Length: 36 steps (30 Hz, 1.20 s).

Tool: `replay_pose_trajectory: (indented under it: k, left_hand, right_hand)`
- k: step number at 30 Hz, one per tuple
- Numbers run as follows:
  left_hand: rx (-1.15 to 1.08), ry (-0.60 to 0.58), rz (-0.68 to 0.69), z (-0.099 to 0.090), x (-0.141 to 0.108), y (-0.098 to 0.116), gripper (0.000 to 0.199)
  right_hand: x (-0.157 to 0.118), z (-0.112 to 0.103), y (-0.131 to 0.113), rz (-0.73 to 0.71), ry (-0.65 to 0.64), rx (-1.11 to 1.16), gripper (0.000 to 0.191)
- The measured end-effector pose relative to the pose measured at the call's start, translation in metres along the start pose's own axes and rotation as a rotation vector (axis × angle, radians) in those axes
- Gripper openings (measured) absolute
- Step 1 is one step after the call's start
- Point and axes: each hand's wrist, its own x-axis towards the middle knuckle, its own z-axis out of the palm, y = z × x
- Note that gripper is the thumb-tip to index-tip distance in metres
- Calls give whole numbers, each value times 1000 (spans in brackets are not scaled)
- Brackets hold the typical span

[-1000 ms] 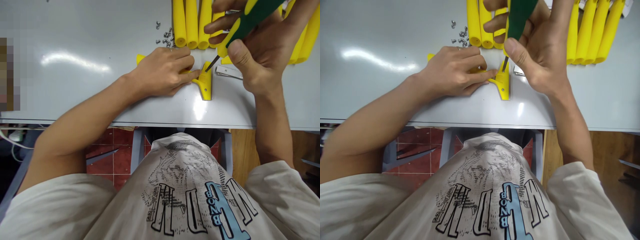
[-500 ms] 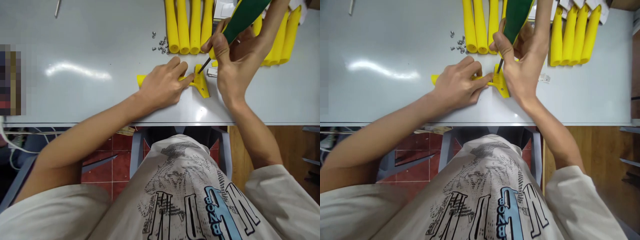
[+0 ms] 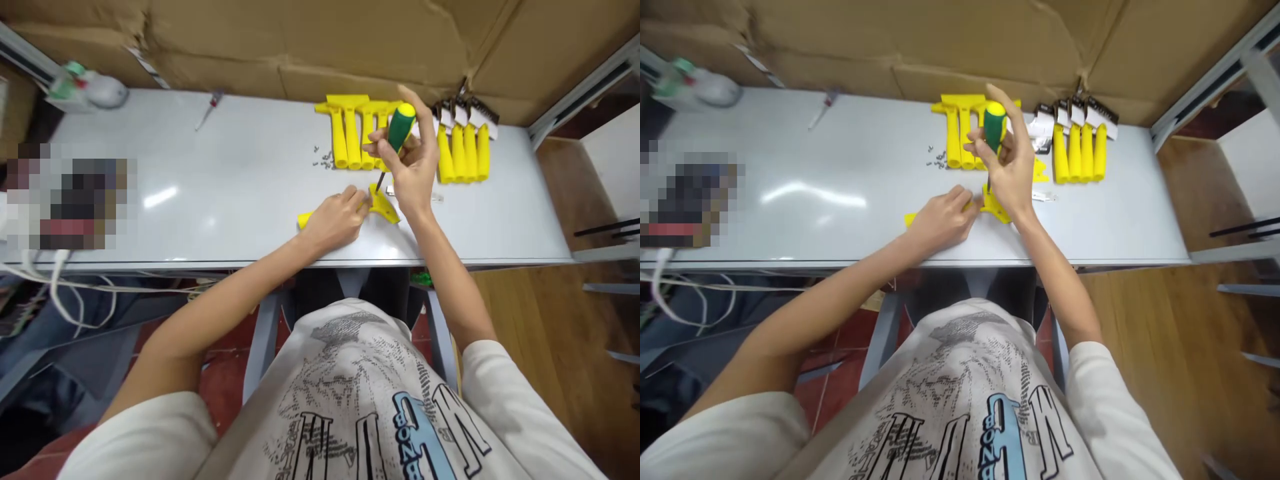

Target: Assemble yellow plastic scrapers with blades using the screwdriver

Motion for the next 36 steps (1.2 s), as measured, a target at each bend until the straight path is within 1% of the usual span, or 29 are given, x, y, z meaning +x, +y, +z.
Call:
replay_pose_trajectory:
  k: [2, 4, 6, 8, 10, 11, 12, 14, 15, 17, 19, 22, 25, 27, 29, 31, 32, 34, 36]
  left_hand:
    - [-1, 20, 8, 2, 0, -2, 47]
    - [5, 43, -9, 5, -1, -2, 44]
    - [25, 76, -42, 8, -3, -3, 42]
    - [46, 113, -96, 7, -6, -9, 44]
    - [33, 186, -179, 4, -10, -19, 47]
    - [0, 245, -227, 2, -11, -26, 48]
    - [-86, 345, -285, -2, -11, -34, 46]
    - [-339, 534, -356, -10, -7, -49, 39]
    - [-476, 590, -381, -14, -4, -54, 37]
    - [-717, 639, -431, -24, 3, -61, 38]
    - [-930, 634, -490, -35, 11, -61, 48]
    - [-1169, 557, -564, -49, 20, -57, 61]
    - [-1299, 495, -588, -59, 31, -61, 66]
    - [-1367, 488, -582, -64, 41, -69, 70]
    - [-1428, 481, -572, -66, 53, -79, 71]
    - [-1484, 464, -578, -65, 64, -89, 68]
    - [-1512, 449, -589, -64, 69, -94, 65]
    - [-1555, 407, -621, -61, 77, -102, 59]
    - [-1572, 368, -653, -58, 81, -108, 54]
  right_hand:
    - [17, -21, 5, -173, 173, 58, 117]
    - [29, -53, 13, -293, 226, 8, 106]
    - [28, -89, 22, -363, 222, -61, 96]
    - [12, -119, 31, -384, 138, -188, 84]
    - [-14, -136, 39, -393, 45, -363, 78]
    - [-28, -137, 42, -391, -20, -457, 74]
    - [-40, -135, 44, -386, -99, -538, 69]
    - [-58, -122, 47, -391, -223, -630, 56]
    - [-63, -113, 48, -398, -276, -657, 49]
    - [-64, -93, 50, -418, -361, -701, 42]
    - [-61, -78, 52, -442, -427, -740, 42]
    - [-56, -65, 55, -468, -468, -774, 42]
    - [-57, -61, 57, -480, -474, -789, 42]
    - [-57, -61, 55, -488, -485, -788, 42]
    - [-51, -66, 52, -499, -505, -777, 40]
    - [-32, -75, 48, -500, -492, -770, 38]
    - [-18, -82, 46, -493, -462, -773, 38]
    - [16, -96, 46, -454, -355, -807, 39]
    - [51, -108, 50, -384, -251, -888, 40]
